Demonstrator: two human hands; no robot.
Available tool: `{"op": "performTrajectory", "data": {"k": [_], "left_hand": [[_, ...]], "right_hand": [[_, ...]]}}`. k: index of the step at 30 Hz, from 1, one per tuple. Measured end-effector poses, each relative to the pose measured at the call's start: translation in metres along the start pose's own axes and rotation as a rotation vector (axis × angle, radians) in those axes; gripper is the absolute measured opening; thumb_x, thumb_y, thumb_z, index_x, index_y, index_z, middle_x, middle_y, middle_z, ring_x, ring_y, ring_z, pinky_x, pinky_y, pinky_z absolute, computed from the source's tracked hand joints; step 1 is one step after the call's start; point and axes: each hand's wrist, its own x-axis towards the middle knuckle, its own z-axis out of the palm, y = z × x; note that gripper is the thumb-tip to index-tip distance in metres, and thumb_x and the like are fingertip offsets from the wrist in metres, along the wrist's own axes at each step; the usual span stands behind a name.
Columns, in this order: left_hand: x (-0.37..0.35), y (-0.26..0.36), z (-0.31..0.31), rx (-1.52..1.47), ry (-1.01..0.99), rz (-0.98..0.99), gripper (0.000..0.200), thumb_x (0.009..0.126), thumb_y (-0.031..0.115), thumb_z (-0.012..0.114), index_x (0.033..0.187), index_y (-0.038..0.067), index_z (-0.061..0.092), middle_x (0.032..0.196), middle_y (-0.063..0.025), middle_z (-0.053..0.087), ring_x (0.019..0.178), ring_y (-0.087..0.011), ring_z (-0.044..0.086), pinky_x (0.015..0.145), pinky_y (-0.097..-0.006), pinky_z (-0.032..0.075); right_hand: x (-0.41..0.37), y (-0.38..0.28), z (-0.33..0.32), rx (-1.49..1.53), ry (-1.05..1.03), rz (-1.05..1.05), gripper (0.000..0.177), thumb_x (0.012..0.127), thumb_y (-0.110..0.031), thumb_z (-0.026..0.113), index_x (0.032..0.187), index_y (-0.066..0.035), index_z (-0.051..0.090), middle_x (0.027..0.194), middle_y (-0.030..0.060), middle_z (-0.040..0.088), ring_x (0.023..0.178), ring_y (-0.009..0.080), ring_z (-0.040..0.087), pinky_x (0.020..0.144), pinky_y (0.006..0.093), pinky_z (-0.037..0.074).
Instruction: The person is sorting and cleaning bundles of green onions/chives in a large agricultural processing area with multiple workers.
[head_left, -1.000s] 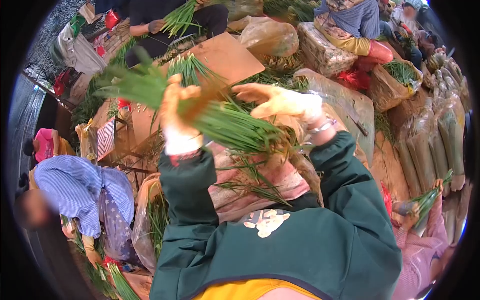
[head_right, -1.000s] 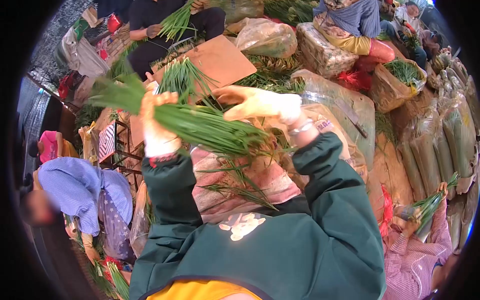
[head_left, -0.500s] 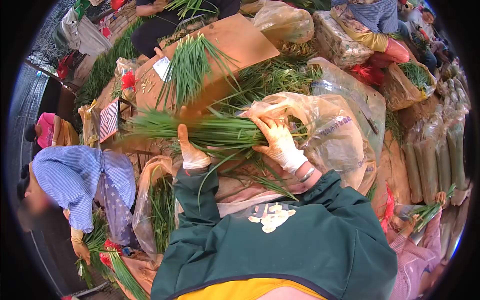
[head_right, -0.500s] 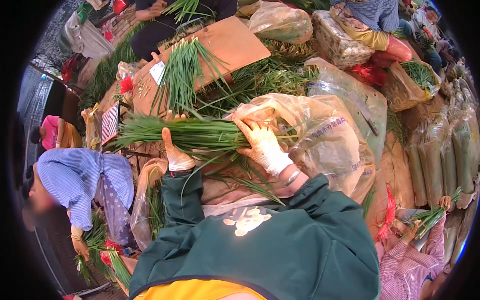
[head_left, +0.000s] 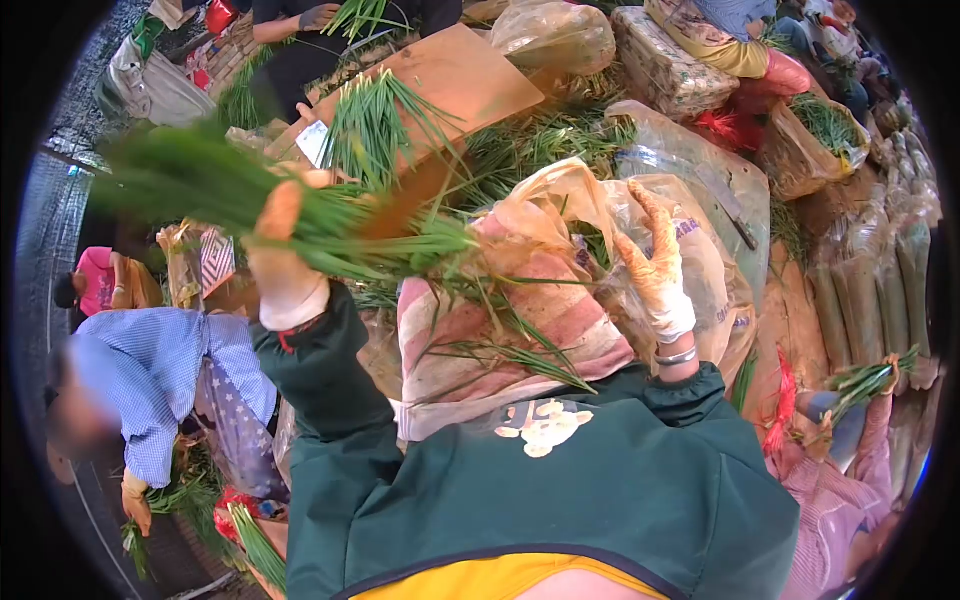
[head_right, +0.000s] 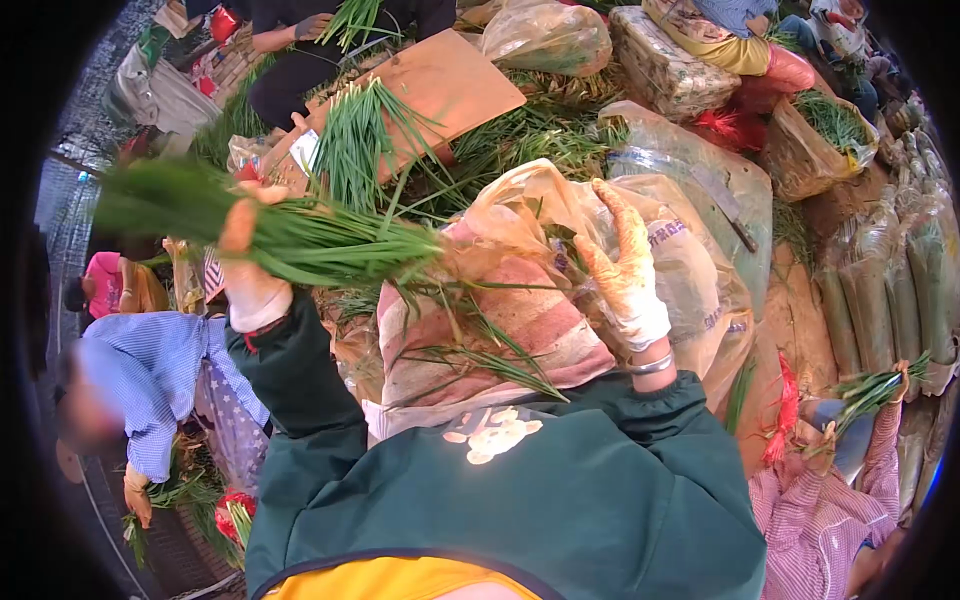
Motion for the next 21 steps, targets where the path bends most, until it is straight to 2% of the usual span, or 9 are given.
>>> {"op": "performTrajectory", "data": {"k": [2,3,4,7,8,10,14,15,21], "left_hand": [[-0.007,-0.039,-0.038,1.008,0.133,0.002,0.025,0.093,0.015,0.048,0.118,0.01,0.052,0.106,-0.006,0.061,0.102,-0.0195,0.058,0.096,-0.0322,0.043],[-0.003,-0.082,-0.058,1.024,0.186,0.145,0.018,0.085,0.02,0.063,0.096,0.006,0.064,0.096,-0.0088,0.064,0.095,-0.0161,0.058,0.088,-0.032,0.044],[-0.001,-0.09,-0.097,0.77,0.366,0.087,0.019,0.085,0.023,0.063,0.094,0.007,0.063,0.096,-0.0072,0.064,0.096,-0.0172,0.058,0.089,-0.0333,0.044],[0.001,-0.023,-0.016,0.028,0.303,0.06,0.014,0.085,0.024,0.063,0.088,0.01,0.062,0.098,-0.0063,0.064,0.099,-0.0214,0.059,0.089,-0.0407,0.048],[-0.004,-0.011,-0.008,-0.127,0.474,0.116,0.014,0.087,0.025,0.06,0.092,0.012,0.062,0.103,-0.0072,0.064,0.101,-0.0226,0.059,0.09,-0.0452,0.048],[-0.011,0.006,-0.04,0.017,0.453,0.259,0.02,0.091,0.027,0.052,0.094,0.009,0.057,0.098,-0.0057,0.061,0.094,-0.0232,0.059,0.087,-0.0438,0.048],[-0.043,-0.002,-0.044,-0.101,0.28,0.238,0.025,0.092,0.028,0.051,0.105,0.01,0.061,0.108,-0.0073,0.063,0.105,-0.022,0.058,0.094,-0.0433,0.045],[-0.05,-0.004,-0.045,-0.166,0.496,0.229,0.024,0.089,0.027,0.054,0.105,0.01,0.061,0.111,-0.008,0.061,0.106,-0.0236,0.057,0.093,-0.0464,0.046],[-0.08,-0.029,-0.053,-0.296,0.512,0.388,0.02,0.087,0.026,0.056,0.103,0.016,0.065,0.108,-0.0044,0.062,0.105,-0.0208,0.057,0.092,-0.0458,0.046]], "right_hand": [[-0.005,-0.001,0.001,-0.004,-0.018,0.018,0.053,0.081,-0.014,0.065,0.129,-0.003,0.047,0.128,0.0142,0.05,0.121,0.0259,0.046,0.103,0.0352,0.033],[-0.004,-0.003,0.003,-0.005,-0.028,0.03,0.051,0.081,-0.013,0.065,0.128,-0.003,0.049,0.127,0.0134,0.051,0.12,0.025,0.047,0.102,0.0346,0.034],[-0.005,-0.008,0.003,0.004,-0.025,0.018,0.051,0.081,-0.013,0.065,0.128,-0.003,0.049,0.127,0.0134,0.051,0.12,0.025,0.047,0.102,0.0346,0.034],[-0.005,-0.016,0.002,0.054,-0.139,0.088,0.04,0.083,-0.01,0.062,0.122,-0.002,0.054,0.121,0.0114,0.055,0.115,0.0215,0.049,0.098,0.0319,0.037],[-0.005,-0.018,0.004,0.06,-0.138,0.093,0.04,0.083,-0.01,0.062,0.122,-0.002,0.054,0.121,0.0114,0.055,0.115,0.0215,0.049,0.098,0.0319,0.037],[-0.003,-0.026,0.009,0.274,-0.229,0.249,0.041,0.083,-0.009,0.062,0.122,-0.003,0.054,0.122,0.011,0.055,0.114,0.0195,0.049,0.096,0.03,0.039],[0.016,-0.07,0.045,0.482,-0.18,0.025,0.055,0.083,-0.008,0.062,0.134,-0.002,0.041,0.13,0.0087,0.05,0.112,0.0157,0.05,0.092,0.0282,0.042],[0.02,-0.076,0.053,0.481,-0.181,0.024,0.055,0.083,-0.008,0.062,0.134,-0.002,0.041,0.13,0.0087,0.05,0.112,0.0157,0.05,0.092,0.0282,0.042],[0.031,-0.087,0.102,0.883,-0.611,0.469,0.041,0.087,-0.011,0.061,0.124,-0.001,0.048,0.109,0.0039,0.057,0.098,0.0094,0.052,0.085,0.0245,0.044]]}}
